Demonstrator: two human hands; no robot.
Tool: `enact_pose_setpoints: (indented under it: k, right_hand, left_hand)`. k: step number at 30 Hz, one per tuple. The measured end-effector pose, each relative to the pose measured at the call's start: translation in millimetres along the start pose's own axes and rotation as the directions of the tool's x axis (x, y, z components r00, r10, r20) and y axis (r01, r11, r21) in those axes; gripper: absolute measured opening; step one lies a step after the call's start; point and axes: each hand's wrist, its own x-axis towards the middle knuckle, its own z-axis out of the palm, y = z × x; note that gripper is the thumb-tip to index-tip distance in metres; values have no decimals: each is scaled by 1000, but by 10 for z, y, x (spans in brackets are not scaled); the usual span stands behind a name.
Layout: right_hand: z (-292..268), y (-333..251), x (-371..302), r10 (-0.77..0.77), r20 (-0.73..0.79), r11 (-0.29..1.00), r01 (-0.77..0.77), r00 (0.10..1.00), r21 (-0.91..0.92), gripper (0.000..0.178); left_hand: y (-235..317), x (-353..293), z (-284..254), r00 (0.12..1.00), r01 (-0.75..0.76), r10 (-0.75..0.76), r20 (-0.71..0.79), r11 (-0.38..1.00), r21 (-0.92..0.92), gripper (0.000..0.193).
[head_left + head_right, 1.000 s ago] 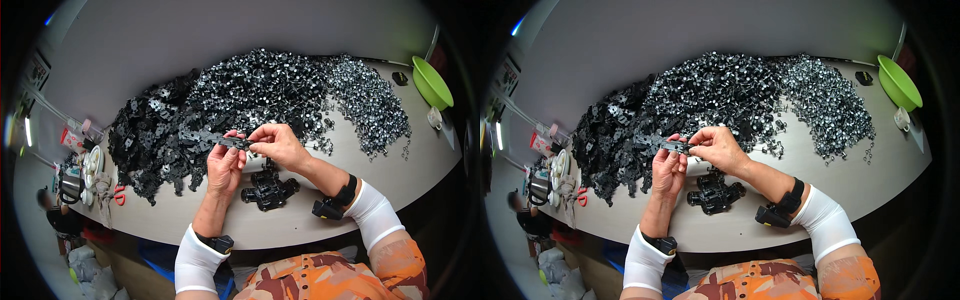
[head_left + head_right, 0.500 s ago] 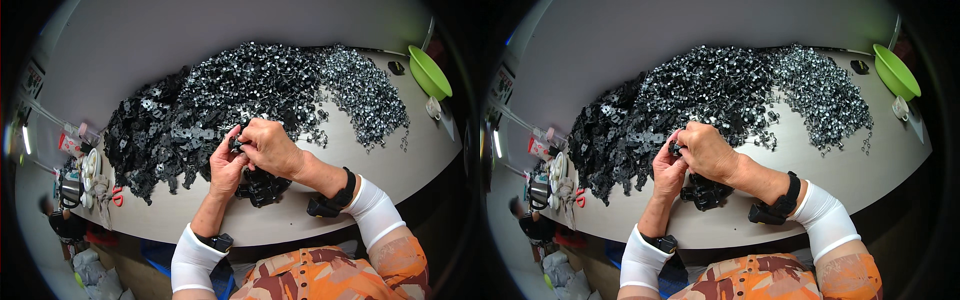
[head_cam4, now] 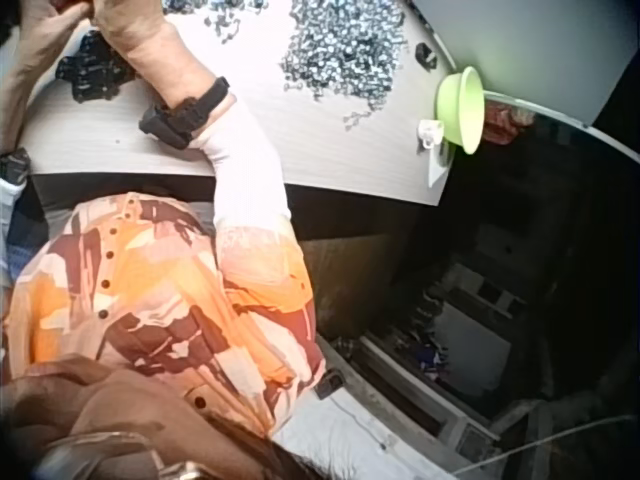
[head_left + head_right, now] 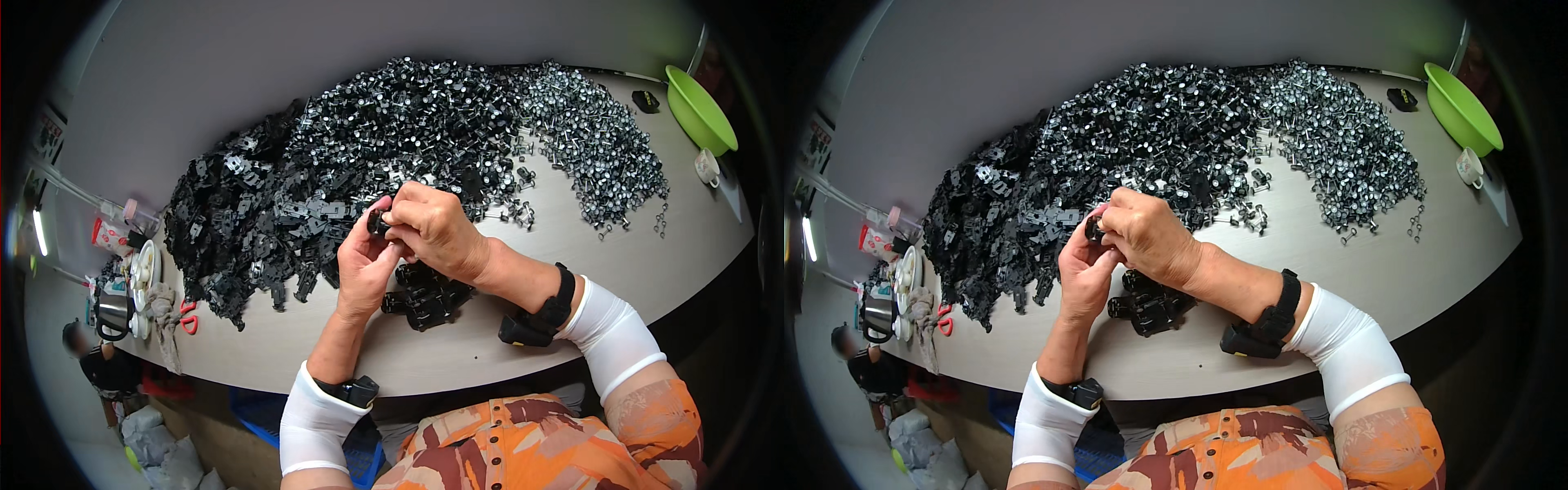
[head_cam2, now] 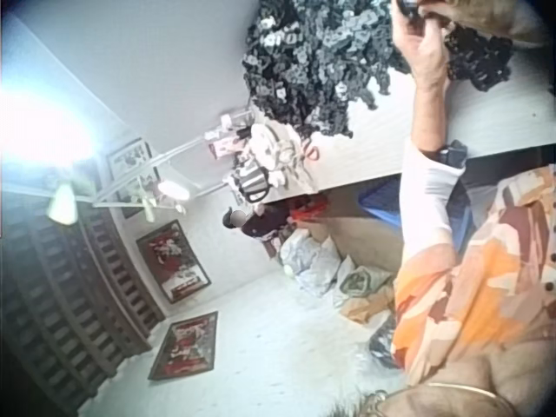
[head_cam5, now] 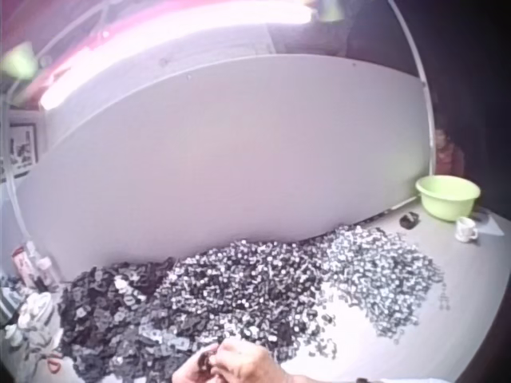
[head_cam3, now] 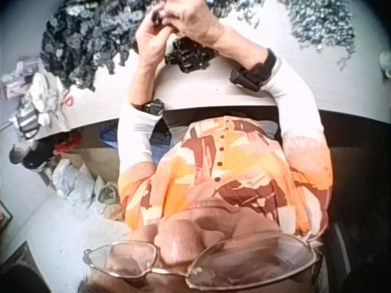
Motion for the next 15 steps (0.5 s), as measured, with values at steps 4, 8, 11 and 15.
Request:
enact_pose_setpoints:
  k: [4,8,11,15]
  right_hand:
    - [-14,36,53,-175,112,978,186,978,-98,18]
    - [-152,-99,202,-45,154,999,44,987,12,22]
    - [-490,-23,395,151,204,983,-126,967,-130,18]
    - [-787,164,266,486,459,747,-82,743,-659,3]
  left_hand:
    - [19,25,-137,987,160,-155,45,974,-161,24]
    - [92,51,-211,990,137,-137,8,982,-132,21]
    - [83,73,-381,994,83,-85,-73,996,-30,19]
    - [34,142,-446,984,128,-144,-101,981,-147,19]
